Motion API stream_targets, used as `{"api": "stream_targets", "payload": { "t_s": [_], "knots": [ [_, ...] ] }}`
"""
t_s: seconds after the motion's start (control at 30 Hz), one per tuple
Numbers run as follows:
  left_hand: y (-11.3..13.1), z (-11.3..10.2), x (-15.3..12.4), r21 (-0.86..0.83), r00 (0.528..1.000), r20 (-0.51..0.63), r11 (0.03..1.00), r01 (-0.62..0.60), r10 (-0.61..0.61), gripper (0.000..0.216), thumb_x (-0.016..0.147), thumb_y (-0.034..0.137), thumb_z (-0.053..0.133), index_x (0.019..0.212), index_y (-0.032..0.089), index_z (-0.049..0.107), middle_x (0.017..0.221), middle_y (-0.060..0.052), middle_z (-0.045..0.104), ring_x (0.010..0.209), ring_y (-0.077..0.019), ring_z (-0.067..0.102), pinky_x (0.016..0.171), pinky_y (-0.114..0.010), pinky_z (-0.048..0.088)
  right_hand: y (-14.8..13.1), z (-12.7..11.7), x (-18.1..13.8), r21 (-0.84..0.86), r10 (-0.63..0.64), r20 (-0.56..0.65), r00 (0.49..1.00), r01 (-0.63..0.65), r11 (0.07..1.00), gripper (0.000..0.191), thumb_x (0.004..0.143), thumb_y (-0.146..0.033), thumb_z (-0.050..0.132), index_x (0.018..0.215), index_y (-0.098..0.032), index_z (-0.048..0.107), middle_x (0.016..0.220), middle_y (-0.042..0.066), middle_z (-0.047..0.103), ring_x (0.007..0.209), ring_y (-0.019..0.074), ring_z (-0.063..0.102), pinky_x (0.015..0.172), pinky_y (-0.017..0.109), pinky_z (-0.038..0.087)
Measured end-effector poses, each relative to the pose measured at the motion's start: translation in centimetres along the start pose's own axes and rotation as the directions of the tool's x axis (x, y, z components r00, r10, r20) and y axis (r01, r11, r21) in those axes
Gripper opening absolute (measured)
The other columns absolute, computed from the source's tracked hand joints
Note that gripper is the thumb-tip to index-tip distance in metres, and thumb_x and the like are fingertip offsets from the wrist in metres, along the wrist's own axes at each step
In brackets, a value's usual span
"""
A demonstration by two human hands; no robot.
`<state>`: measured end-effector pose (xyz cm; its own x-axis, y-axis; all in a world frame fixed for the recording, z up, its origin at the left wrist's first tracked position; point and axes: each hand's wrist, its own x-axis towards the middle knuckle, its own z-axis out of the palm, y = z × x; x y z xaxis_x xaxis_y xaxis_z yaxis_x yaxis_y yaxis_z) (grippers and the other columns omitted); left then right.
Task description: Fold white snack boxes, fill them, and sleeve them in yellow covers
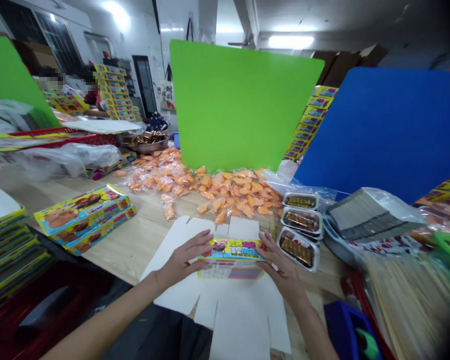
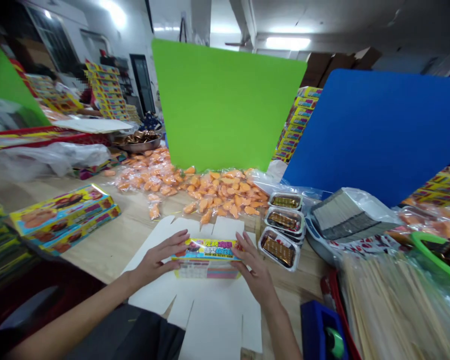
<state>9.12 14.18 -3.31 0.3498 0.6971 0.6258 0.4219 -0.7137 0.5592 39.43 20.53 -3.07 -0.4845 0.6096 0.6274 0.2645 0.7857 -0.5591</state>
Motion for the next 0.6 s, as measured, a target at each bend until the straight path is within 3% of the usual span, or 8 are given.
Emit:
{"api": "stream_targets", "payload": {
  "t_s": [0.13, 0.23, 0.37, 0.47, 0.6],
  "knots": [
    [0.1, -2.5, 1.3, 0.008, 0.946, 0.325, 1.000, 0.005, -0.007, 0.054, 0.084, 0.022, 0.055, 0.135, 0.030, 0.037, 0.144, -0.007, 0.033, 0.137, -0.0258, 0.010, 0.107, -0.051, 0.025, 0.3, 0.1, -0.6, -0.054, -0.005, 0.000, 1.000, 0.005, 0.999, 0.036, 0.082, -0.014, 0.056, 0.115, -0.028, 0.057, 0.137, 0.006, 0.044, 0.131, 0.0225, 0.031, 0.102, 0.051, 0.036],
    [0.4, -4.3, 2.9, -0.014, 0.887, 0.459, 0.999, -0.038, 0.040, 0.051, 0.085, 0.014, 0.051, 0.132, 0.033, 0.041, 0.139, -0.005, 0.041, 0.135, -0.0228, 0.019, 0.108, -0.050, 0.023, 0.3, 0.2, -0.8, -0.060, -0.015, 0.001, 1.000, 0.015, 0.998, 0.039, 0.081, -0.014, 0.057, 0.117, -0.029, 0.055, 0.137, 0.006, 0.043, 0.131, 0.0222, 0.031, 0.102, 0.052, 0.035],
    [-0.1, -4.7, 4.5, -0.090, 0.868, 0.492, 0.996, -0.024, 0.066, 0.044, 0.080, 0.015, 0.059, 0.121, 0.030, 0.055, 0.126, -0.007, 0.055, 0.122, -0.0211, 0.045, 0.106, -0.044, 0.031, 0.4, 0.3, -0.7, -0.050, 0.003, 0.004, 1.000, -0.003, 0.999, 0.039, 0.083, -0.015, 0.055, 0.119, -0.029, 0.054, 0.139, 0.006, 0.040, 0.132, 0.0222, 0.030, 0.102, 0.051, 0.035],
    [-1.0, -4.2, 4.5, -0.070, 0.873, 0.486, 0.997, -0.013, 0.045, 0.035, 0.080, 0.017, 0.060, 0.114, 0.027, 0.061, 0.122, -0.009, 0.058, 0.120, -0.0211, 0.047, 0.102, -0.042, 0.038, 0.5, 0.3, -0.6, -0.052, 0.005, 0.007, 1.000, -0.005, 0.999, 0.041, 0.082, -0.017, 0.056, 0.121, -0.029, 0.053, 0.141, 0.006, 0.038, 0.132, 0.0228, 0.029, 0.102, 0.050, 0.035],
    [-2.4, -3.2, 3.0, -0.058, 0.903, 0.413, 0.993, -0.107, 0.121, 0.034, 0.083, 0.020, 0.057, 0.116, 0.025, 0.059, 0.122, -0.011, 0.057, 0.122, -0.0217, 0.044, 0.102, -0.041, 0.038, 0.4, 0.6, -0.6, -0.053, 0.008, -0.015, 1.000, -0.009, 0.999, 0.043, 0.083, -0.015, 0.054, 0.123, -0.031, 0.051, 0.142, 0.005, 0.035, 0.132, 0.0232, 0.028, 0.102, 0.050, 0.036]
  ]
}}
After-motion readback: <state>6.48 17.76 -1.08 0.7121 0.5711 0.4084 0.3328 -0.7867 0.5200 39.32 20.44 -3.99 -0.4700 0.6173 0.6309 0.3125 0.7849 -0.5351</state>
